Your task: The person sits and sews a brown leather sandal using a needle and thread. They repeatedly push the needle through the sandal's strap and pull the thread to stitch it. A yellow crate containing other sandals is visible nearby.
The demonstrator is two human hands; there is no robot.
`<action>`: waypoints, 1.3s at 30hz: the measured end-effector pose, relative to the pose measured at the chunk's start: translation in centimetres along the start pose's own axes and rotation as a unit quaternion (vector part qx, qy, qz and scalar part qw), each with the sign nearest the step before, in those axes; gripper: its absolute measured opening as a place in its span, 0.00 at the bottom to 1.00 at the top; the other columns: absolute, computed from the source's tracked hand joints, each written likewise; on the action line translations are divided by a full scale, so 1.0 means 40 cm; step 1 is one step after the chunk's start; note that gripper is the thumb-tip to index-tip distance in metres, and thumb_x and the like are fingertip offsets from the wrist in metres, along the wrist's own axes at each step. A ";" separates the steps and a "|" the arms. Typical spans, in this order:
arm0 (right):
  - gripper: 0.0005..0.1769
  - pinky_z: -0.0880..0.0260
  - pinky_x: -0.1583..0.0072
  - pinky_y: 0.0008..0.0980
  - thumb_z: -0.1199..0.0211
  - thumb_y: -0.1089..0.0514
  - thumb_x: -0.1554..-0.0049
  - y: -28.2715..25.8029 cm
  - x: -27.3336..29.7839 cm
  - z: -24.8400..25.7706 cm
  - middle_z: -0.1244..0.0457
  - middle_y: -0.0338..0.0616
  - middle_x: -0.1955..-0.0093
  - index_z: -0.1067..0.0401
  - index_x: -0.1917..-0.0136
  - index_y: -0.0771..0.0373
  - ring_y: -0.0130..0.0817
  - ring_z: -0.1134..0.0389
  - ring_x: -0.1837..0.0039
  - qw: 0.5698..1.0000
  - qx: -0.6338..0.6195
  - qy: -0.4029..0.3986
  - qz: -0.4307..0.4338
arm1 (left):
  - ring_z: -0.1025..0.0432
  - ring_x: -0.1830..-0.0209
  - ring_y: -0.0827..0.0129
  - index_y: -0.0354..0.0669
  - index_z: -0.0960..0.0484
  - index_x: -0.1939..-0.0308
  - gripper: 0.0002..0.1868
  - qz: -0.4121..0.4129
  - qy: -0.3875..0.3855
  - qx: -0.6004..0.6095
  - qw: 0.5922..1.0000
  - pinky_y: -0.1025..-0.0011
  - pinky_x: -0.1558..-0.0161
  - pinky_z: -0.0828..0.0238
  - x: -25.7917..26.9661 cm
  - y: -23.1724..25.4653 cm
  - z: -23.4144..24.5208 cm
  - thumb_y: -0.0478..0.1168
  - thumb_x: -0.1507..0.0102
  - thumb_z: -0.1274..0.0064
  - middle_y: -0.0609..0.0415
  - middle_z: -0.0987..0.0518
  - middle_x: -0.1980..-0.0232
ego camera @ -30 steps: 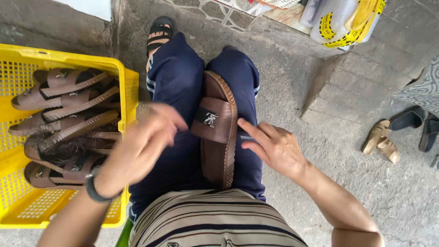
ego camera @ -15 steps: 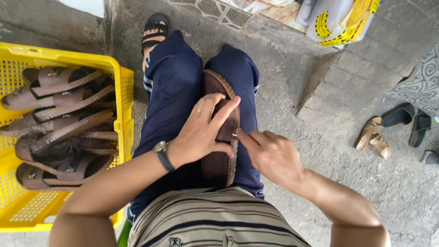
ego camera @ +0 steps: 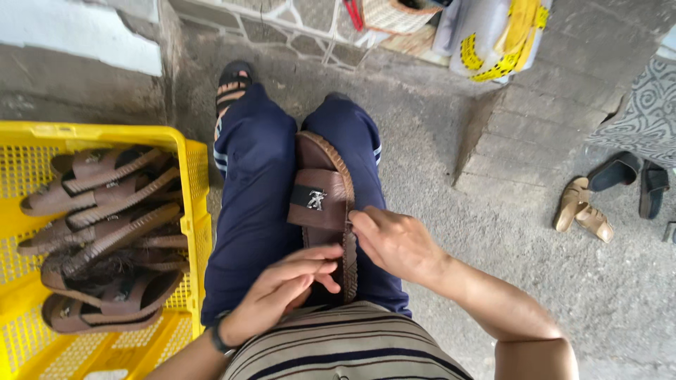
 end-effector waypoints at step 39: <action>0.03 0.32 0.59 0.32 0.35 0.59 0.43 0.083 0.133 -0.064 0.29 0.36 0.60 0.23 0.54 0.56 0.32 0.30 0.64 0.970 -0.177 0.090 -0.138 | 0.28 0.74 0.78 0.47 0.24 0.45 0.15 0.093 0.025 -0.237 0.967 0.80 0.73 0.35 -0.022 -0.059 0.030 0.33 0.36 0.49 0.62 0.20 0.68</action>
Point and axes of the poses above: each hand's wrist, its own x-axis away from the middle knuckle, its own z-axis out of the back of the hand, y = z × x, the point moved 8 cm from there along -x, towards the middle knuckle
